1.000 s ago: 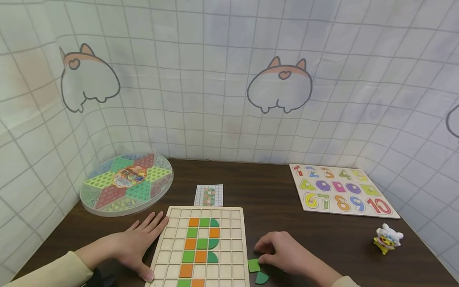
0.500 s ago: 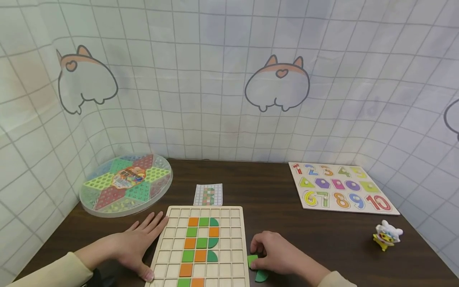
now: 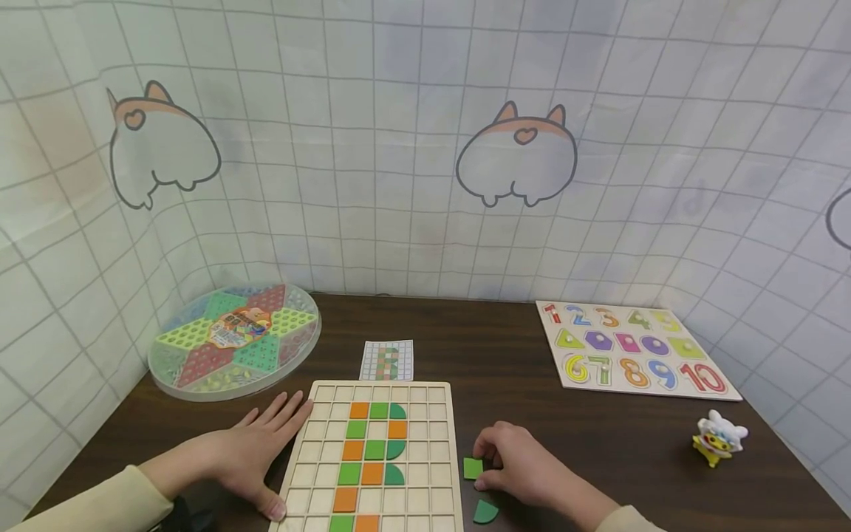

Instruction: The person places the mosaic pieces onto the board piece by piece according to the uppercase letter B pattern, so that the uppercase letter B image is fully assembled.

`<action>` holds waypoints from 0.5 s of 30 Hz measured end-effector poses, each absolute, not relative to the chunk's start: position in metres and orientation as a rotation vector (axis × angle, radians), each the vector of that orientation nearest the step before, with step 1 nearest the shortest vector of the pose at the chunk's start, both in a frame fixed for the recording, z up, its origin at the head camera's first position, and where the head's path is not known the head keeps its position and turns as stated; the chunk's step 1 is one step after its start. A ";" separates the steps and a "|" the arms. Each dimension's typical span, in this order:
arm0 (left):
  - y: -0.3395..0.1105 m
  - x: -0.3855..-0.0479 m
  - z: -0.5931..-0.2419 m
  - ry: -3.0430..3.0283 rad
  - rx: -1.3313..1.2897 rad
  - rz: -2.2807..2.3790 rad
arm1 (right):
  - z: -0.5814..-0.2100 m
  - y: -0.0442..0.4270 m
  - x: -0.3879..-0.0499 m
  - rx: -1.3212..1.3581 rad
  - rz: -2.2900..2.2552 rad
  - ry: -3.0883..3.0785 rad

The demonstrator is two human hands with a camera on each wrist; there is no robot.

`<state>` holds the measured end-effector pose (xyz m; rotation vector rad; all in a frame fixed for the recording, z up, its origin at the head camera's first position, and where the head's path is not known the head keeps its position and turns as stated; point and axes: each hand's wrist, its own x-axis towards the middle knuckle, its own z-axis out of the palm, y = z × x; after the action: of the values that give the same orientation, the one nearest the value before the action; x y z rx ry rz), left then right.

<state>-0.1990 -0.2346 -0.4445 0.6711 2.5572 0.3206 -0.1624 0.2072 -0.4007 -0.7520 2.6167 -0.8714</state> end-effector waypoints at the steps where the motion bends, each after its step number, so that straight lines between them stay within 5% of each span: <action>1: -0.234 -0.199 -0.444 2.557 0.671 0.322 | -0.401 0.207 -0.162 -0.759 -0.872 2.626; 15: -0.234 -0.199 -0.444 2.559 0.668 0.312 | -0.392 0.179 -0.151 -0.620 -1.051 2.674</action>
<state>-0.1993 -0.2340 -0.4443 0.6684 2.5588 0.3118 -0.1510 0.1787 -0.3920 -0.6197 2.6735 -1.0511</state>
